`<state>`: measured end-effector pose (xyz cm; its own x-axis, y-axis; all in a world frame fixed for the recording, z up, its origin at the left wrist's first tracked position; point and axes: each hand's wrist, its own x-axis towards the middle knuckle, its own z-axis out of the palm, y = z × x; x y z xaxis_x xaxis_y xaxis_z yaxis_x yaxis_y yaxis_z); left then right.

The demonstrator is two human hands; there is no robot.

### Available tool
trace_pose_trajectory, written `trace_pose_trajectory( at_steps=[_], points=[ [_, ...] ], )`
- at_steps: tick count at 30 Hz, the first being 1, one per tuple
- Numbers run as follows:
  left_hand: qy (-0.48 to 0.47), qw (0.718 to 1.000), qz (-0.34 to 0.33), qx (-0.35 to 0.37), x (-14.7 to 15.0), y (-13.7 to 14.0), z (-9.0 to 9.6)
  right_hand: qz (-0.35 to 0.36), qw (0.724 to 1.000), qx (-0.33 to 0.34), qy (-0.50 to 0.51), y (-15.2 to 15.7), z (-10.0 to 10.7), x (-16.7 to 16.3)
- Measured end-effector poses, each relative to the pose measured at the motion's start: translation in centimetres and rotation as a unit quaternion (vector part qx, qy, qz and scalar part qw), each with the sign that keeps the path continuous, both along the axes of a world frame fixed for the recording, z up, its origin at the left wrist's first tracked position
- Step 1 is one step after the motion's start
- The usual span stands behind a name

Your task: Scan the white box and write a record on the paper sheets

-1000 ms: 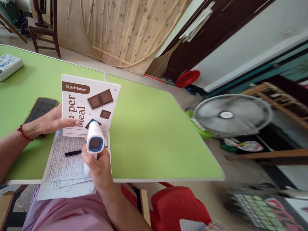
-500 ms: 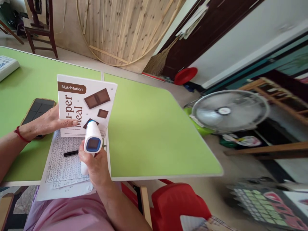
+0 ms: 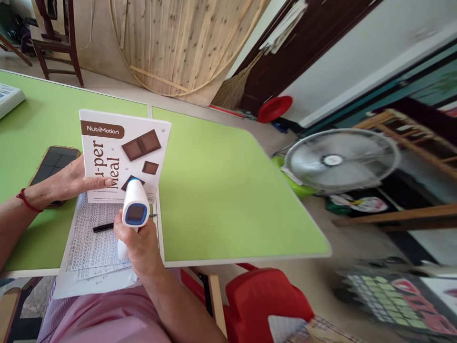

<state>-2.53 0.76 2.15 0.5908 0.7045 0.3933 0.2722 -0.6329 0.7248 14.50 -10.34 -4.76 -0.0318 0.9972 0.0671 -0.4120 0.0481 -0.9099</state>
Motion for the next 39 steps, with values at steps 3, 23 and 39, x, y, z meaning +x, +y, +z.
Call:
trace_pose_trajectory(
  at_steps=[3,23,39],
  points=[
    [0.003,1.000,0.010,0.003,0.0,0.0,0.0,0.000,1.000,0.006,0.004,0.0,0.0,0.0],
    [0.080,0.992,0.096,-0.010,-0.5,-0.3,0.3,-0.015,0.999,-0.033,0.015,-0.1,0.4,-0.3],
    [0.010,0.996,0.025,-0.088,-0.5,-0.4,0.3,-0.105,0.945,0.165,-0.263,1.1,4.2,8.7]
  ],
)
